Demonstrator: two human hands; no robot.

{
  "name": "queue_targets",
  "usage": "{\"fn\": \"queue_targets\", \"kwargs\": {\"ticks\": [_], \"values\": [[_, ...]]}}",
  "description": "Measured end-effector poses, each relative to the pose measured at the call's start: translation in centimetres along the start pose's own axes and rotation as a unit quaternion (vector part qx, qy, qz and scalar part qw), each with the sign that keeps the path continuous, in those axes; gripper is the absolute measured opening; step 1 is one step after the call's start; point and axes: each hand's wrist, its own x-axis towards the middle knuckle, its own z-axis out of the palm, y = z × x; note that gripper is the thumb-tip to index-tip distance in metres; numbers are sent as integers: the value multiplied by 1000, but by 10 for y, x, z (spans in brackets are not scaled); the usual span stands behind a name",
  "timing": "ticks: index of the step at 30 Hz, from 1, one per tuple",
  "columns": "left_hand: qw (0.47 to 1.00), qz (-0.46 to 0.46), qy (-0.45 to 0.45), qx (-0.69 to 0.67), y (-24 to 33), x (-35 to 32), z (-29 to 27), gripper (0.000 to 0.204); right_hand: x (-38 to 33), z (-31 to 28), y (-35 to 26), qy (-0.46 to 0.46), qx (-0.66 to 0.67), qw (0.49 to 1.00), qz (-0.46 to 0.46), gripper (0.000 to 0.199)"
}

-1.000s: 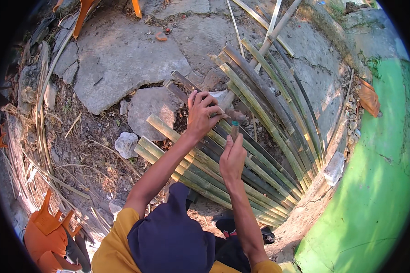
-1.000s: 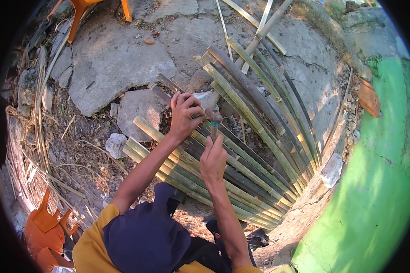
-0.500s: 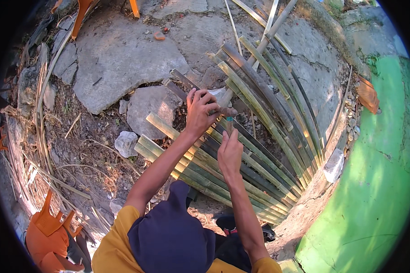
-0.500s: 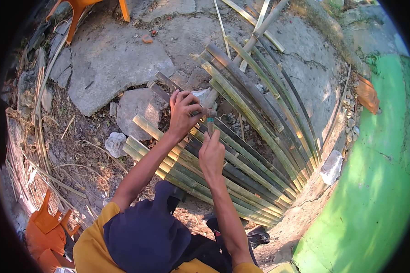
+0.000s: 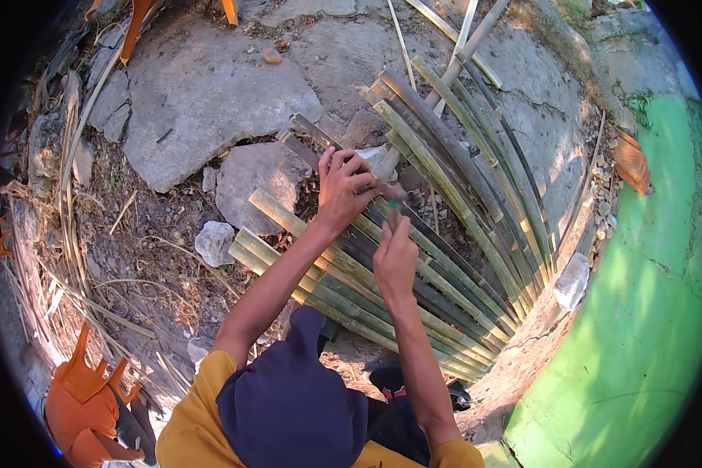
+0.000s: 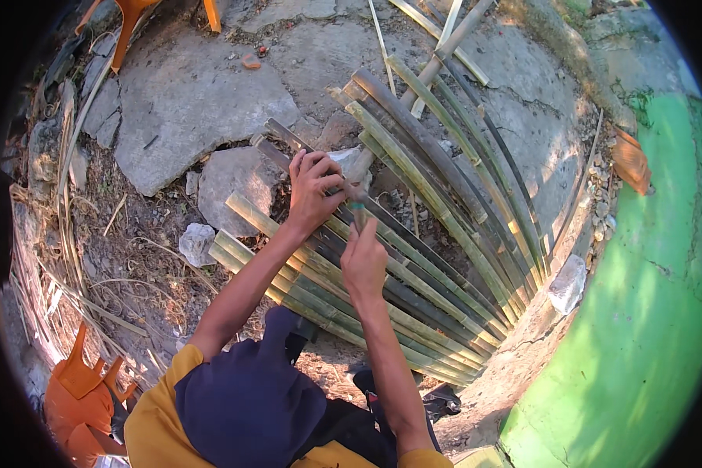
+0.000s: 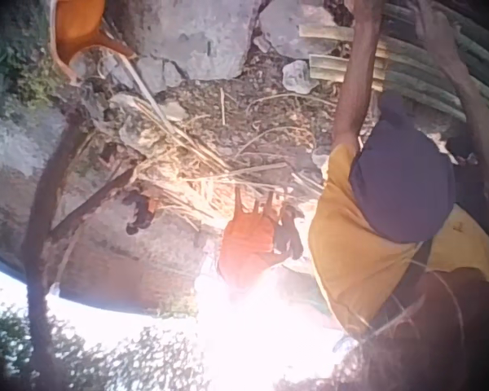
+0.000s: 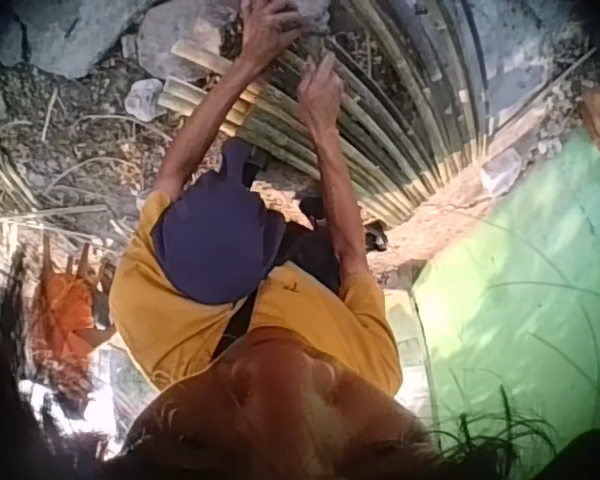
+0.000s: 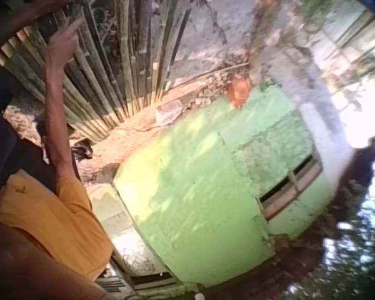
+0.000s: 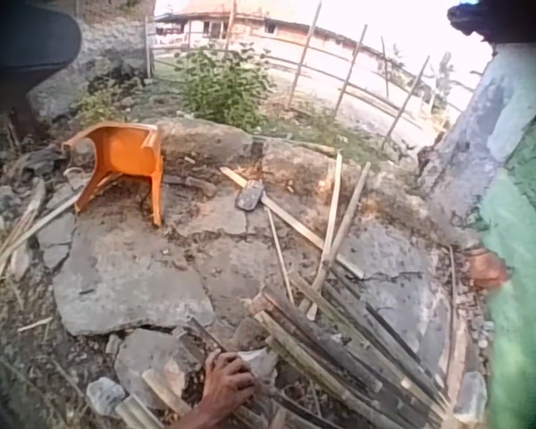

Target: The person assembles a bamboo lattice by hand, using a hammer to drive small nails into the bamboo strips to secure them to a wooden frame.

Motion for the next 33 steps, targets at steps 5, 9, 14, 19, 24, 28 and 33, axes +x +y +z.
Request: {"fn": "queue_targets", "kwargs": {"ticks": [5, 9, 14, 19, 24, 28, 33], "values": [[1000, -13, 2, -19, -1, -3, 1, 20, 1, -9, -12, -19, 17, 999, 39, 18], [1000, -9, 6, -7, -3, -2, -4, 18, -7, -5, -13, 128, 118, 984, -51, 20], [996, 8, -87, -8, 1, 6, -27, 50, -13, -11, 9, 27, 127, 991, 29, 26], [994, 82, -67, 34, -9, 27, -40, 28, -16, -15, 15, -1, 98, 995, 35, 28], [985, 60, -60, 150, -21, 31, -7, 16, -10, -4, 8, 19, 79, 997, -14, 28], [986, 50, -34, 155, -25, 24, 4, 24, -11, -3, 6, -36, 60, 997, 11, 30], [978, 32, -77, 190, -20, 26, 7, 25, -14, -3, 6, -37, 77, 996, 23, 27]]}}
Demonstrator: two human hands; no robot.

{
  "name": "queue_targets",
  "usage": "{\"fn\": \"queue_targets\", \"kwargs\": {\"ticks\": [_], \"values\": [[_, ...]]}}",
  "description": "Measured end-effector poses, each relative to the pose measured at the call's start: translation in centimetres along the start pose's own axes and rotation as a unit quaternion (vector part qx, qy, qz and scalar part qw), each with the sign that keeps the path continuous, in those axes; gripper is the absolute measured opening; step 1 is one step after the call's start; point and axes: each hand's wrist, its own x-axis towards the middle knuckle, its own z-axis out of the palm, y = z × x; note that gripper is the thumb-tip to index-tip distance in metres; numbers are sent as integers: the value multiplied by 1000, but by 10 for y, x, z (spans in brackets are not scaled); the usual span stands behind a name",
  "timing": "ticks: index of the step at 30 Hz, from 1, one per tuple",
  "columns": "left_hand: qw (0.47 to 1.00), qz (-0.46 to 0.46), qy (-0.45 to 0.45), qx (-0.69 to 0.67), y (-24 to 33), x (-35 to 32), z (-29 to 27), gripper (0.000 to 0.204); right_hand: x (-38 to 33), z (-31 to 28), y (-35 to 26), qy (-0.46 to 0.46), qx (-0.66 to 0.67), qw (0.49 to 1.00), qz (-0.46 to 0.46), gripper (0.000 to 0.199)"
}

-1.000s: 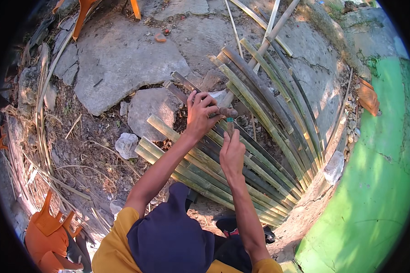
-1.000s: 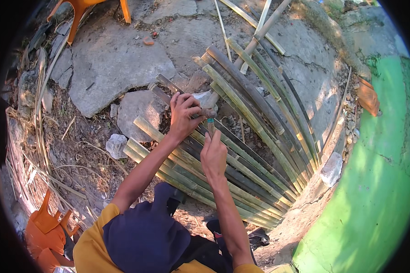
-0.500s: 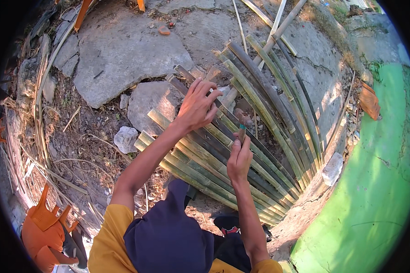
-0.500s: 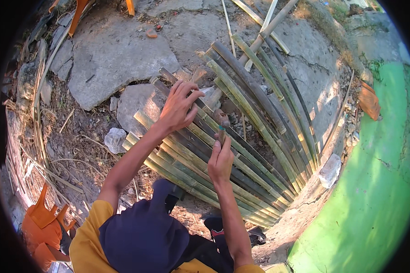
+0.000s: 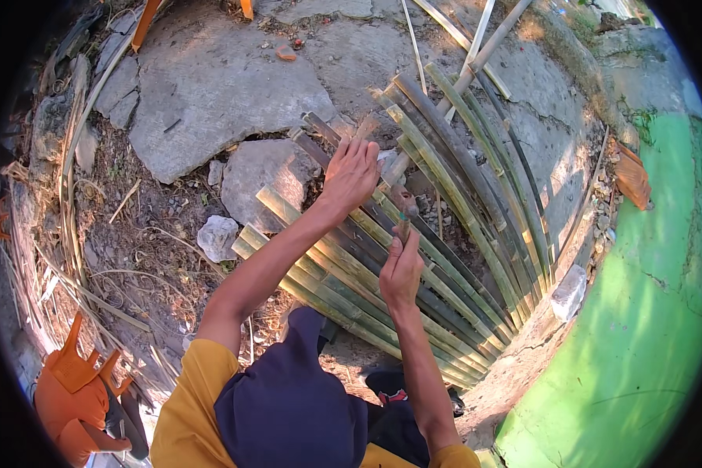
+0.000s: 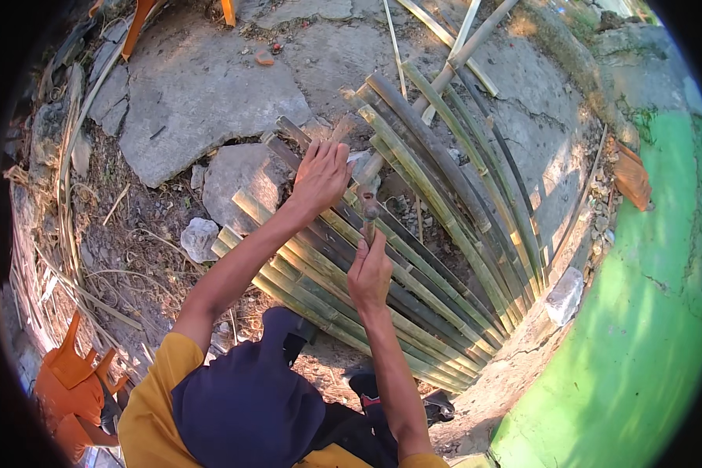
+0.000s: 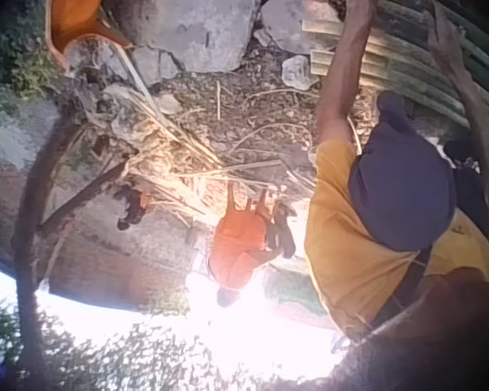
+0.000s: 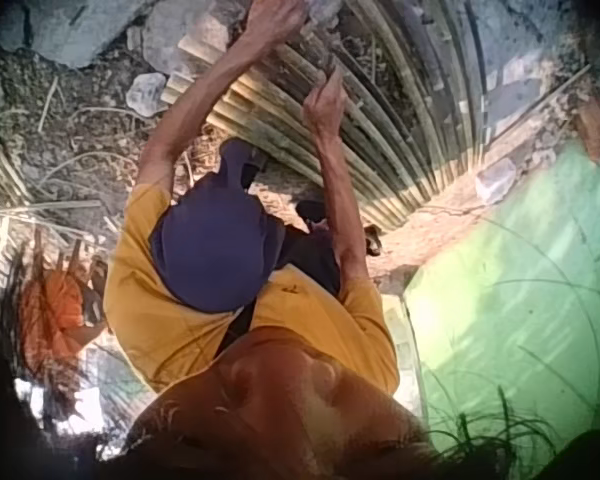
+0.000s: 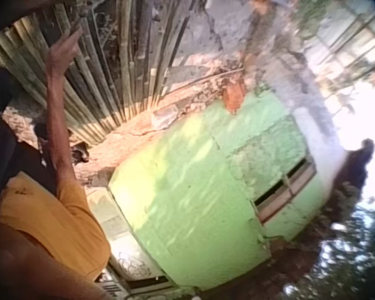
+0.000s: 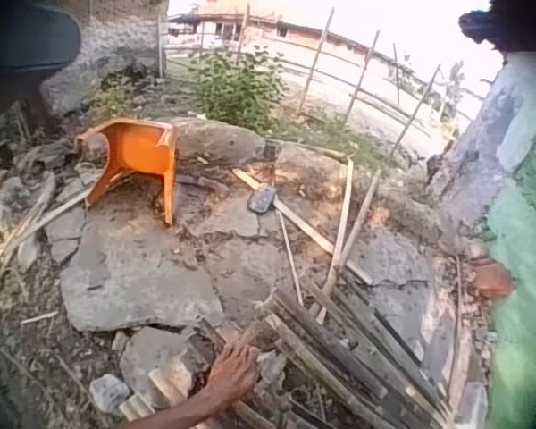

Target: The person assembles a bamboo lattice by hand, using a hammer to drive small nails into the bamboo strips to secure them to a wooden frame.

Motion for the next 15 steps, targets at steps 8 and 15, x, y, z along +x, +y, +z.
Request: {"fn": "queue_targets", "kwargs": {"ticks": [8, 15], "values": [[1000, 9, -7, 26, -4, 1, 0, 21, 1, -3, -11, 46, 22, 997, -53, 25], [1000, 19, 5, 7, -3, 1, 3, 19, 7, 7, 8, 24, -32, 998, -43, 26]]}}
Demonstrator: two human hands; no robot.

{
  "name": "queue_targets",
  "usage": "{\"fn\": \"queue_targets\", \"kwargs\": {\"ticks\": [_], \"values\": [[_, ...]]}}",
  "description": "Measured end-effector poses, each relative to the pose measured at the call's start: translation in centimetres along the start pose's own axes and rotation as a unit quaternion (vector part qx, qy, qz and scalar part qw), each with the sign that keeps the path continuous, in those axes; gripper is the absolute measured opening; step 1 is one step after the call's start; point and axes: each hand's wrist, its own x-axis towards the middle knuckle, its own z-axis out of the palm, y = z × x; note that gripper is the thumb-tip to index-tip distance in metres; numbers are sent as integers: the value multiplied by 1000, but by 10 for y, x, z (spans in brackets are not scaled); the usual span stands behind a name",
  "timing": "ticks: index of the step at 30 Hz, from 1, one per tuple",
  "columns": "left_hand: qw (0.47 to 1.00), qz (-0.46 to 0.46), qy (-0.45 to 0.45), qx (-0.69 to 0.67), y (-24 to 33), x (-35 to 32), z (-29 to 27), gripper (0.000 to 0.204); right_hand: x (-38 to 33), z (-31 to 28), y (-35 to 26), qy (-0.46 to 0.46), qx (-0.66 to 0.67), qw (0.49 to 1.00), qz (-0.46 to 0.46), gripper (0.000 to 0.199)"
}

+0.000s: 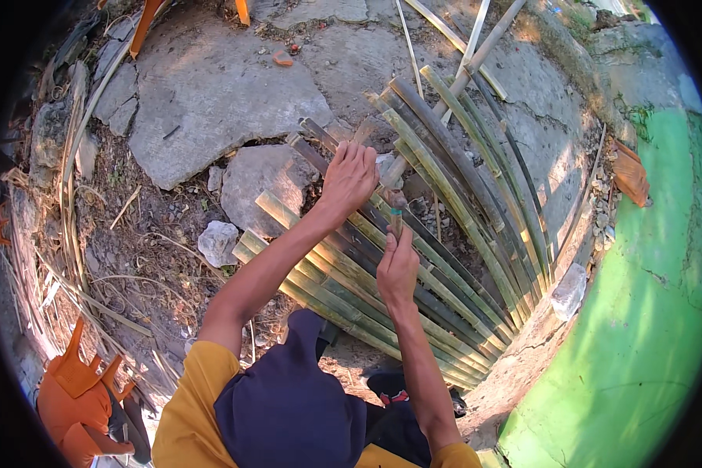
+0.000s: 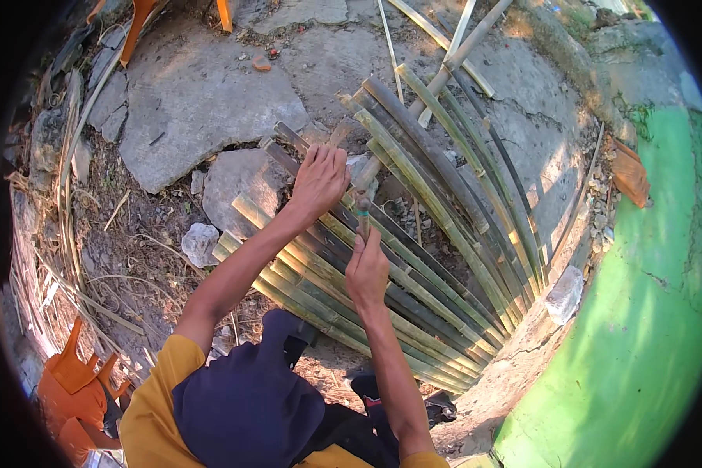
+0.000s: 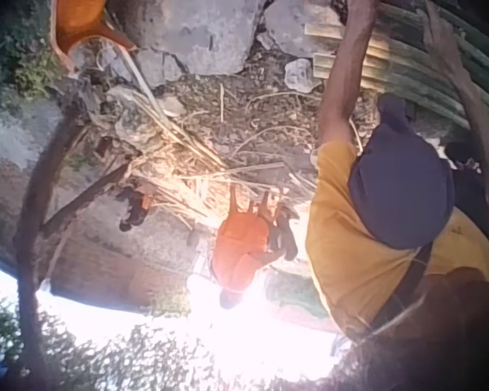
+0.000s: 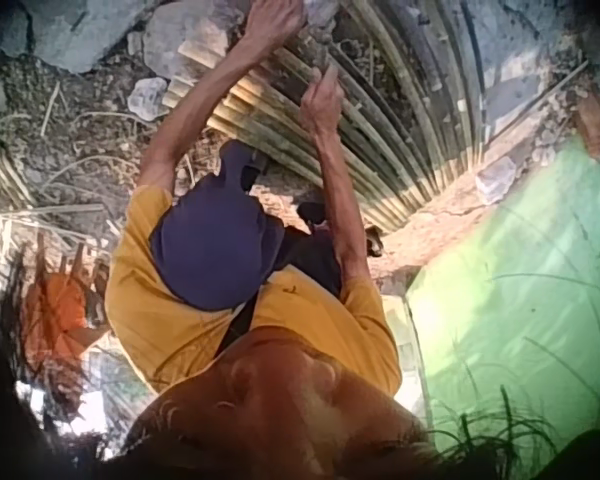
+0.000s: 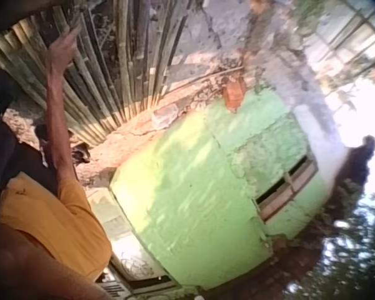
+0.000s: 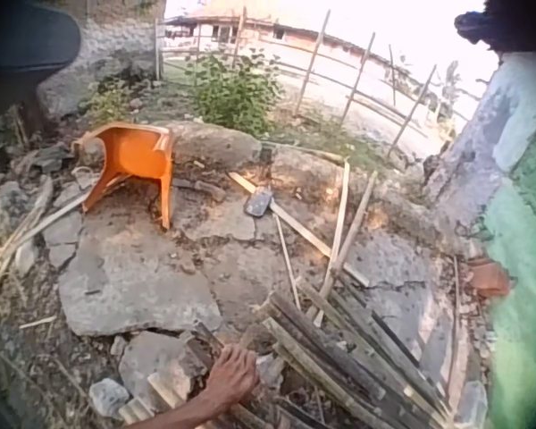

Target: The person assembles a bamboo lattice by hand, using a hammer to drive small nails into the bamboo strips to secure them to a wooden frame.

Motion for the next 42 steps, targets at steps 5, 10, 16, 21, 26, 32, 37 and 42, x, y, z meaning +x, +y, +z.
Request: {"fn": "queue_targets", "kwargs": {"ticks": [5, 10, 16, 21, 26, 32, 37, 42], "values": [[1000, 6, 16, 6, -5, -3, -6, 19, -2, -14, -27, -4, 42, 998, 42, 28], [999, 11, -43, 10, -5, -14, -27, 23, -2, -19, -18, -9, 28, 998, 58, 29], [997, 48, -25, -54, 0, -42, -47, 61, -8, -12, -5, 3, 31, 999, 24, 28], [988, 44, 5, -147, 8, -27, -43, 59, -9, -10, -8, -39, 28, 997, 52, 28], [952, -18, 42, -301, -1, -26, -21, 30, -7, -12, -3, -16, 32, 999, 14, 28], [963, 17, 50, -264, 1, -27, -20, 19, -4, -10, 2, -24, 31, 999, 5, 28], [964, 7, 56, -259, 4, -28, -19, 15, -5, -9, 6, -34, 6, 999, 2, 28], [965, 16, 64, -252, 4, -24, -19, 14, -3, -2, 21, -41, -35, 999, -7, 26]]}}
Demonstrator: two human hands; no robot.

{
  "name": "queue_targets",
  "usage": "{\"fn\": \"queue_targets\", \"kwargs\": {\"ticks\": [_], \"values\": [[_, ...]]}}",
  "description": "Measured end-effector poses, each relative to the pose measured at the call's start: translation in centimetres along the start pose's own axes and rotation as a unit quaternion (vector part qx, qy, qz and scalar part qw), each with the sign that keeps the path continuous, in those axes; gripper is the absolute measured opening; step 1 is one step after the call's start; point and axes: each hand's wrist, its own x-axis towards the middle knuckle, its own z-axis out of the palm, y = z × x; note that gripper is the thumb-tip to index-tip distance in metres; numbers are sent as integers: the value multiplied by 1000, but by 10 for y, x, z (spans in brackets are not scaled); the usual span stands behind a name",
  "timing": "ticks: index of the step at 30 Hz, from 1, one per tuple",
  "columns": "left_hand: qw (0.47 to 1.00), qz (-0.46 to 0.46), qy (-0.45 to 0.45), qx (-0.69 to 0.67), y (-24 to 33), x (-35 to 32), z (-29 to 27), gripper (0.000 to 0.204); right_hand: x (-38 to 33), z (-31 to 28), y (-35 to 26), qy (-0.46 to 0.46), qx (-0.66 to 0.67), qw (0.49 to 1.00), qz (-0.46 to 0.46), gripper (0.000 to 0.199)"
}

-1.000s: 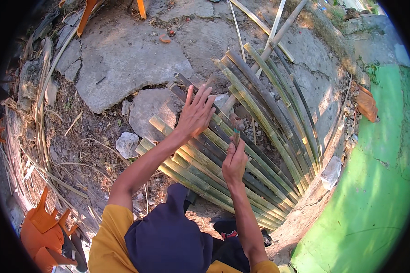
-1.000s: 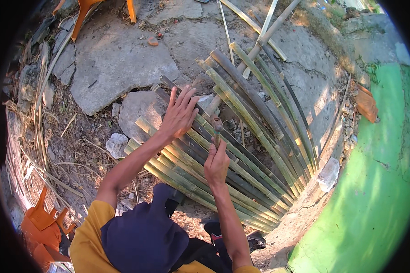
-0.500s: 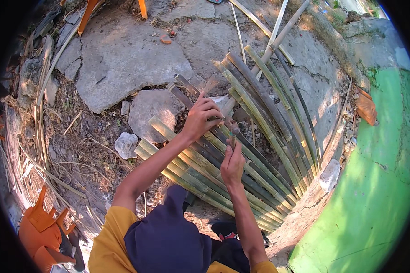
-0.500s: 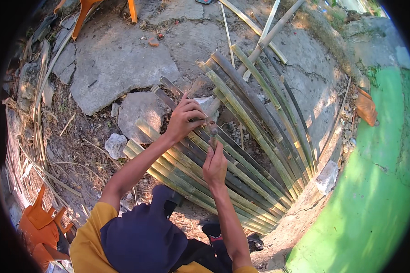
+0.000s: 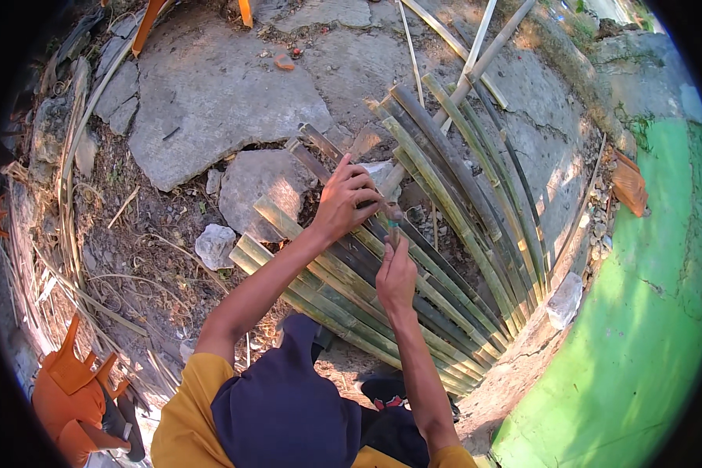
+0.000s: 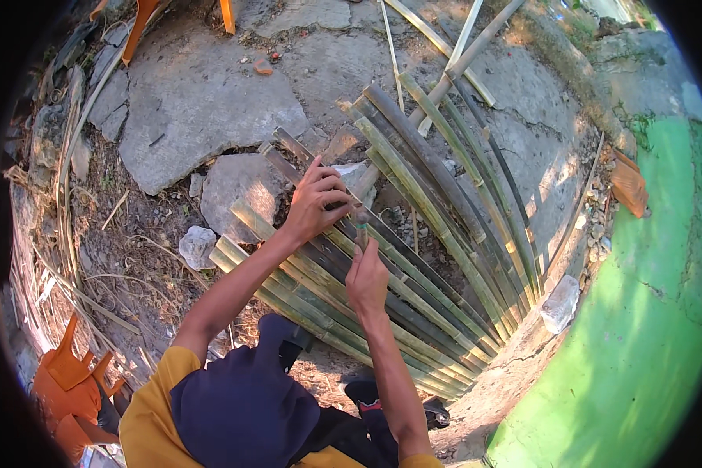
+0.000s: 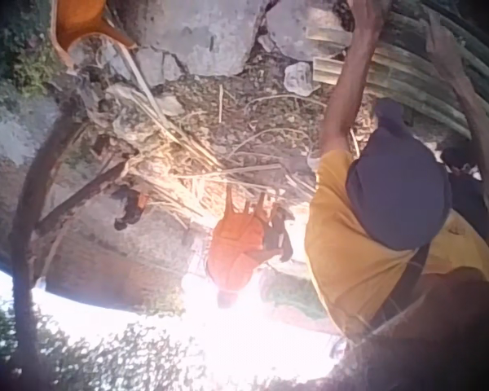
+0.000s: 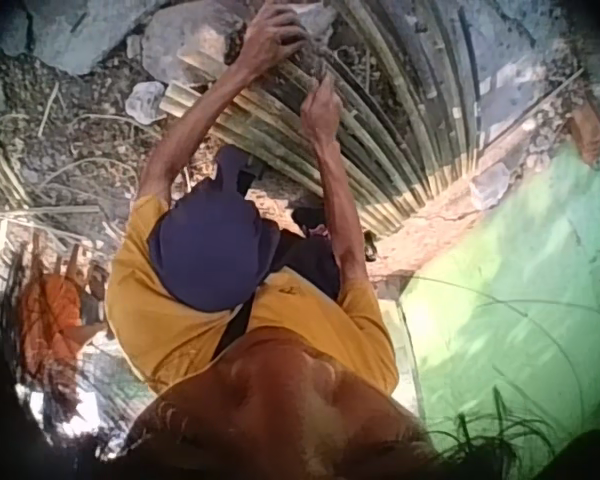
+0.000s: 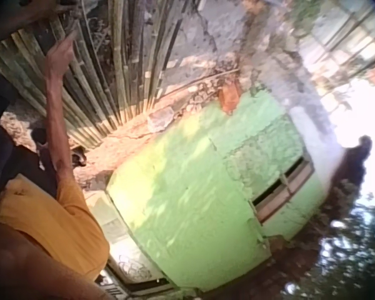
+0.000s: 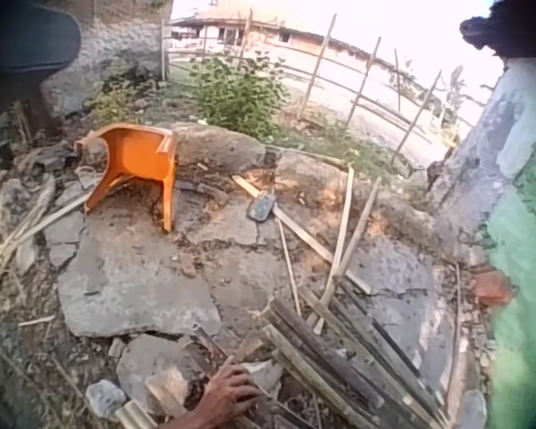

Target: The person assembles a bamboo lattice by hand, using a hammer to drive small nails into the bamboo strips to secure them to a wooden frame.

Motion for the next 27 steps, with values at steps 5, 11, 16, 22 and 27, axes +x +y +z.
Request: {"fn": "queue_targets", "kwargs": {"ticks": [5, 11, 16, 22, 27], "values": [[1000, -5, 0, 5, 1, -5, -1, 14, -4, -16, -21, 36, 42, 998, -7, 22], [1000, -19, 6, -13, -2, -9, 2, 12, 9, -9, -17, -31, -56, 998, 27, 22], [1000, -1, 12, 4, 1, 0, -1, 14, 7, -14, -19, 21, -10, 1000, -7, 18], [1000, -2, -7, 11, -4, -4, -1, 16, 6, -17, -37, 47, 48, 998, 8, 18], [995, -55, -17, 85, 26, -37, -17, 48, -5, -33, -32, 8, 122, 989, 81, 26]]}}
